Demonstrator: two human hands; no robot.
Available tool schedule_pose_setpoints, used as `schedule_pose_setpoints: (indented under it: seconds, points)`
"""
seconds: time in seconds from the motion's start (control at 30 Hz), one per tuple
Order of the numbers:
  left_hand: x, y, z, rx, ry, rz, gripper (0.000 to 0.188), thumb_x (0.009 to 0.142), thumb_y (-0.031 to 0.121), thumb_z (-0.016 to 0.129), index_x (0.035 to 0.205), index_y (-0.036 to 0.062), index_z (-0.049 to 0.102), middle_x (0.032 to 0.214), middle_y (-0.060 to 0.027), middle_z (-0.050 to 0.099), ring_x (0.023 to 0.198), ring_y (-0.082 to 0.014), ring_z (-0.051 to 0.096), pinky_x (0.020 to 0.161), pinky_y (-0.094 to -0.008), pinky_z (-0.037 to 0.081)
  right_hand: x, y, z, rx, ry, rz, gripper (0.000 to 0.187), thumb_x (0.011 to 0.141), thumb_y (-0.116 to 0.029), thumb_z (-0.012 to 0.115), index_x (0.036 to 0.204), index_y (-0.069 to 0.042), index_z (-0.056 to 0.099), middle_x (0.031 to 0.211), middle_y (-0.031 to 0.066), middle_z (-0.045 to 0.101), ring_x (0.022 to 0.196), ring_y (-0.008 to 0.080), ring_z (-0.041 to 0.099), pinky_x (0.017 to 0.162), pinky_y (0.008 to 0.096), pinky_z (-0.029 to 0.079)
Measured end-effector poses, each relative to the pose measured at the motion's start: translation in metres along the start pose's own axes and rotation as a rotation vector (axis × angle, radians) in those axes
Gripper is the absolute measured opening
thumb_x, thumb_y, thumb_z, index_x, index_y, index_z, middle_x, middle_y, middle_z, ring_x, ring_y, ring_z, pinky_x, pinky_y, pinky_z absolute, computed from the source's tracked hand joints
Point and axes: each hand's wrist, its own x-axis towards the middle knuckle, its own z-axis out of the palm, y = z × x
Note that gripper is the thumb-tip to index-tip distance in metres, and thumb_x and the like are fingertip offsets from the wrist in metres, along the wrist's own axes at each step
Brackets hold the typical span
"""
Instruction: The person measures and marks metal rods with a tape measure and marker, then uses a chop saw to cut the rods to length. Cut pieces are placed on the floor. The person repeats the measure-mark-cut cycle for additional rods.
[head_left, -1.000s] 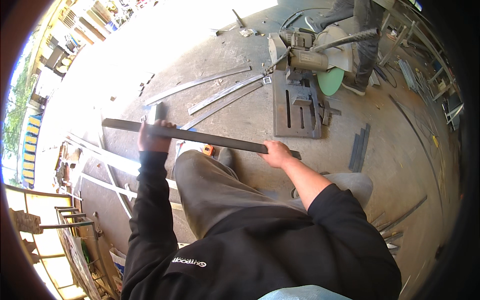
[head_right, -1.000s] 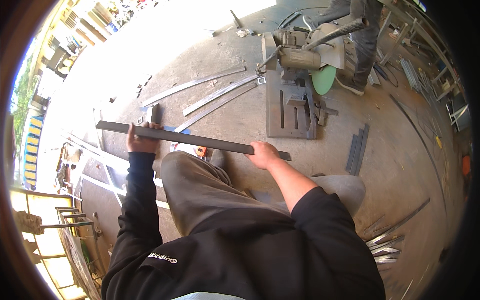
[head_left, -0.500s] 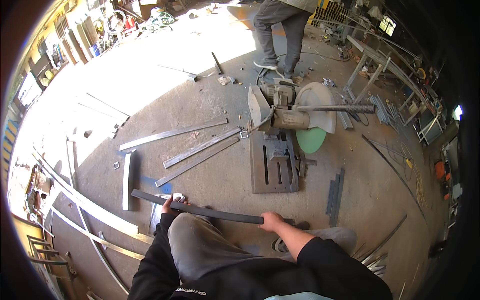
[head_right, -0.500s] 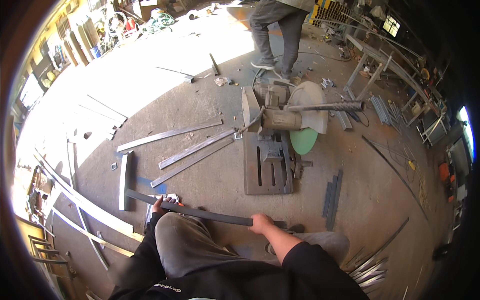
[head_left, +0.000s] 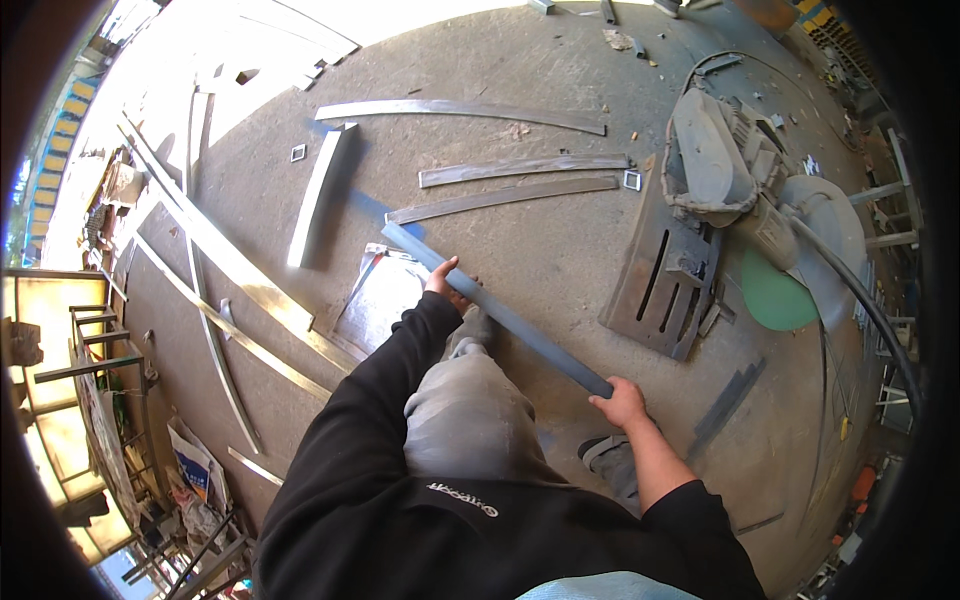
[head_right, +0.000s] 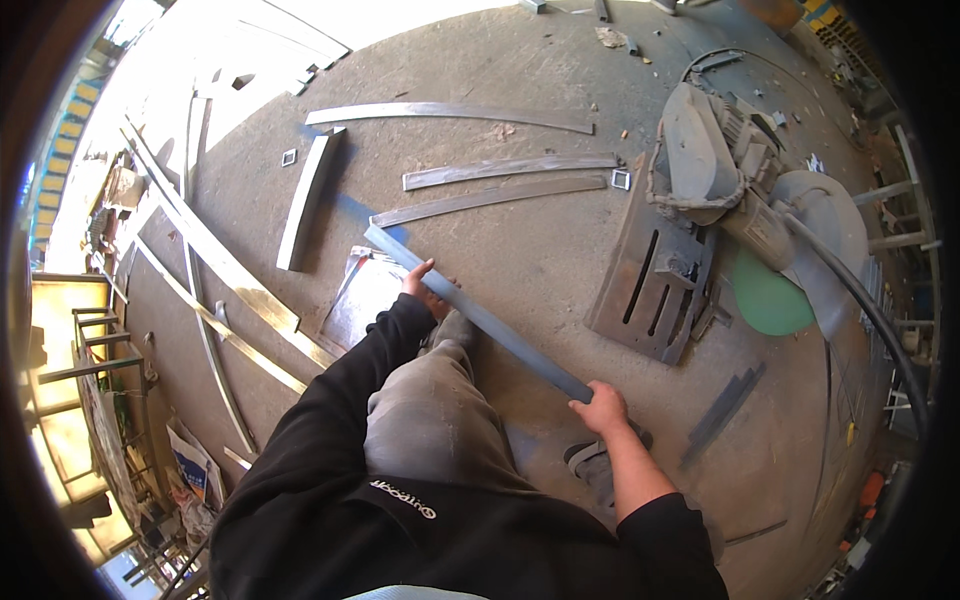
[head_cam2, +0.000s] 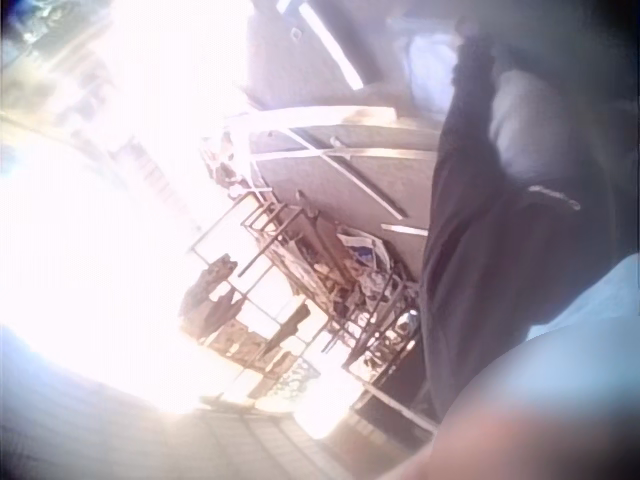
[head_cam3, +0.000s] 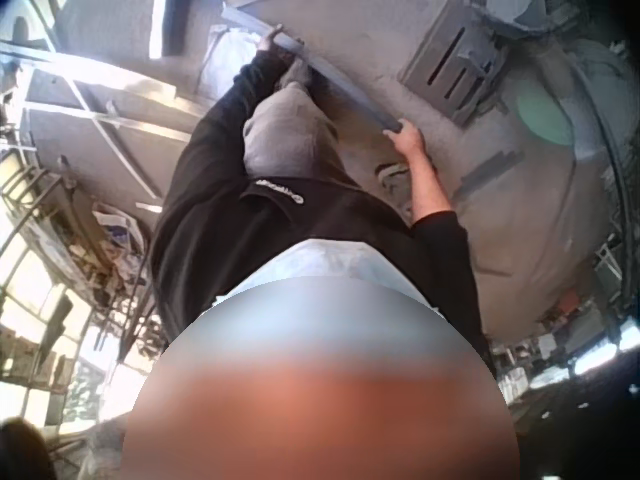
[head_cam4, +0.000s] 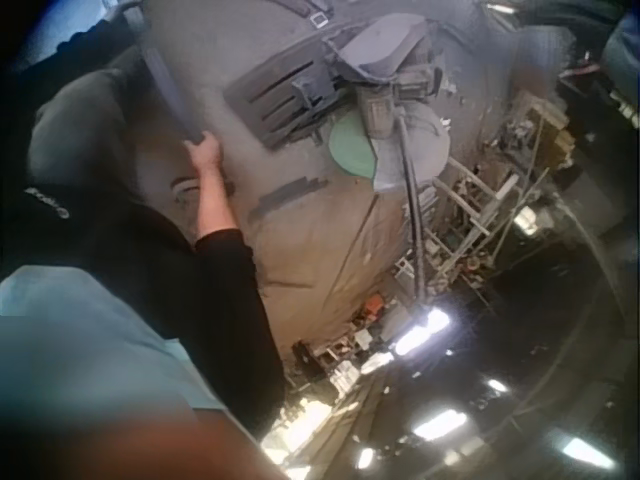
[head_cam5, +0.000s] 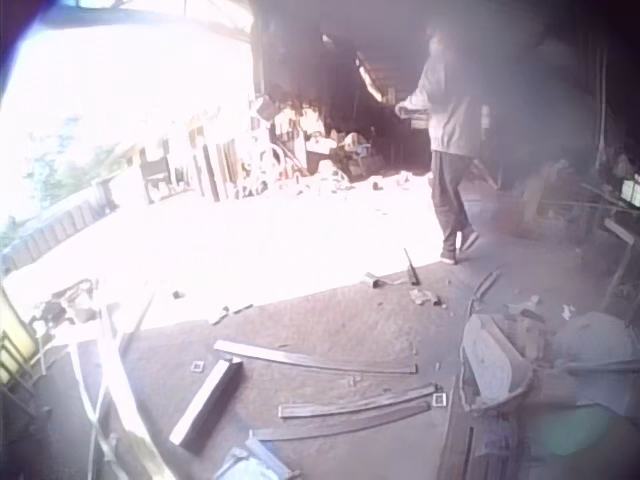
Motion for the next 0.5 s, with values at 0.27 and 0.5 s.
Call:
schedule_pose_setpoints:
  seconds: [0.27, 0.5]
  points:
    - [0.052, 0.021, 0.021, 0.160, -0.024, 0.231, 0.067, 0.093, 0.043, 0.069, 0.137, -0.0002, 0.041, 0.120, -0.0201, 0.060, 0.111, -0.0375, 0.063, 0.100, -0.0520, 0.050, 0.067, -0.023, -0.020, 0.000, 0.083, -0.058, 0.045, 0.074, -0.026, 0.087, 0.109, -0.007, 0.067, 0.106, 0.0193, 0.071, 0.103, 0.0413, 0.067, 0.089, 0.0499, 0.054]
    - [0.031, 0.065, -0.021, 0.637, -0.064, 0.164, 0.054, 0.098, 0.030, 0.072, 0.137, -0.0017, 0.052, 0.125, -0.0185, 0.064, 0.109, -0.0321, 0.068, 0.096, -0.0448, 0.058, 0.137, -0.039, -0.033, -0.113, 0.160, -0.145, 0.043, 0.075, -0.011, 0.080, 0.115, -0.011, 0.064, 0.107, 0.0169, 0.069, 0.102, 0.0410, 0.067, 0.088, 0.0504, 0.055]
